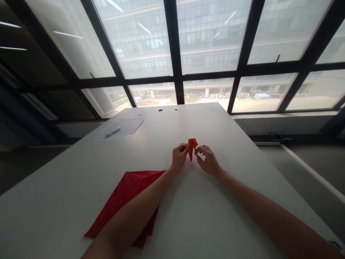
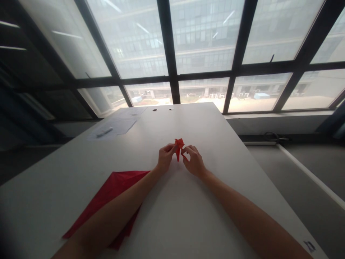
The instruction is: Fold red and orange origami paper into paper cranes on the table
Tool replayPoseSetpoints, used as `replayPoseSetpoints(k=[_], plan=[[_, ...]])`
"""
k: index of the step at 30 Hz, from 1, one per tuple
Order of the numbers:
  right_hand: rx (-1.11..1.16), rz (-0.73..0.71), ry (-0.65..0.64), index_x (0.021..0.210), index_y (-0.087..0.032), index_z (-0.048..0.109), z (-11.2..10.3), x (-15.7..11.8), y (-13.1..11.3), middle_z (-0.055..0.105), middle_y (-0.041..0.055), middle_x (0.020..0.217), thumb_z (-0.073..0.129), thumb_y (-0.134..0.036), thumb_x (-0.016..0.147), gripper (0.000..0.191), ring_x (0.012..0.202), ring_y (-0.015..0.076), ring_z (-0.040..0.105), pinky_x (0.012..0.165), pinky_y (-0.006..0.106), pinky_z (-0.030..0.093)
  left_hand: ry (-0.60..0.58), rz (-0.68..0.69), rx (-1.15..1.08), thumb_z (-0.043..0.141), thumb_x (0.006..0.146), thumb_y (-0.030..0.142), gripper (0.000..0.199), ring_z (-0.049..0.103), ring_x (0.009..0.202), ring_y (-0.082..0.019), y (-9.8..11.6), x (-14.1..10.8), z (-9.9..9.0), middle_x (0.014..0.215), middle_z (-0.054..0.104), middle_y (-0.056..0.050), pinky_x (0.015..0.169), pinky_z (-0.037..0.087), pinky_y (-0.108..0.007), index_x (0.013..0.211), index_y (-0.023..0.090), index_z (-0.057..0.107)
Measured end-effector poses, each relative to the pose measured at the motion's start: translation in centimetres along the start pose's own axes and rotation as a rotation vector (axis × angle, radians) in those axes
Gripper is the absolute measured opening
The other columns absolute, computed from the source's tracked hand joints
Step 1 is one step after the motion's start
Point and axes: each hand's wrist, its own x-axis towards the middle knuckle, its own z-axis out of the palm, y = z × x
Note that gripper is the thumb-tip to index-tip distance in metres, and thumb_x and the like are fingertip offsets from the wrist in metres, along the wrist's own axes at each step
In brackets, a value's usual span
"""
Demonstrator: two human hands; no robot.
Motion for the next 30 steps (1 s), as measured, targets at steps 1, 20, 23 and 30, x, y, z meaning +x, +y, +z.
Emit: replayPoseSetpoints(k=[1,20,23,30], plan=[[0.014,0.004,-0.009,0.090,-0.022,0.065,-0.2,0.1,0.3,0.064,0.0059,0.096,0.048,-0.006,0.065,0.034,0.092,0.0219,0.057,0.078,0.035,0.049,0.039,0.005,-0.003,0.072,0.077,0.044,0.029,0.062,0.073,-0.017,-0.1,0.1,0.0,0.081,0.070,-0.006,0.066,0.051,-0.028,0.081,0.016,0.071],[0.396,0.295,0.056,0.095,-0.015,0.073,-1.0,0.6,1.1,0.073,0.0064,0.076,0.072,-0.036,0.077,0.028,0.066,0.0188,0.066,0.062,0.032,0.053,-0.028,0.102,-0.072,0.073,0.072,0.024,0.015,0.065,0.084,-0.019,-0.2,-0.1,0.3,0.096,0.068,-0.007,0.071,0.052,-0.030,0.072,0.018,0.060],[0.399,0.284,0.113,0.094,-0.016,0.074,-1.2,0.8,1.7,0.074,0.0069,0.081,0.072,-0.035,0.076,0.026,0.069,0.0194,0.067,0.066,0.034,0.054,-0.107,0.150,-0.021,0.073,0.075,0.025,0.012,0.062,0.105,-0.024,0.1,-0.2,0.3,0.107,0.066,-0.009,0.088,0.051,-0.037,0.076,0.018,0.063],[0.188,0.202,0.411,0.085,-0.017,0.071,-1.5,1.0,1.9,0.072,0.0051,0.078,0.069,-0.033,0.079,0.017,0.073,0.0195,0.065,0.070,0.034,0.053,-0.085,0.044,0.045,0.070,0.082,0.035,0.040,0.058,0.110,-0.022,0.2,-0.5,0.5,0.130,0.052,-0.011,0.091,0.050,-0.039,0.118,0.024,0.057]])
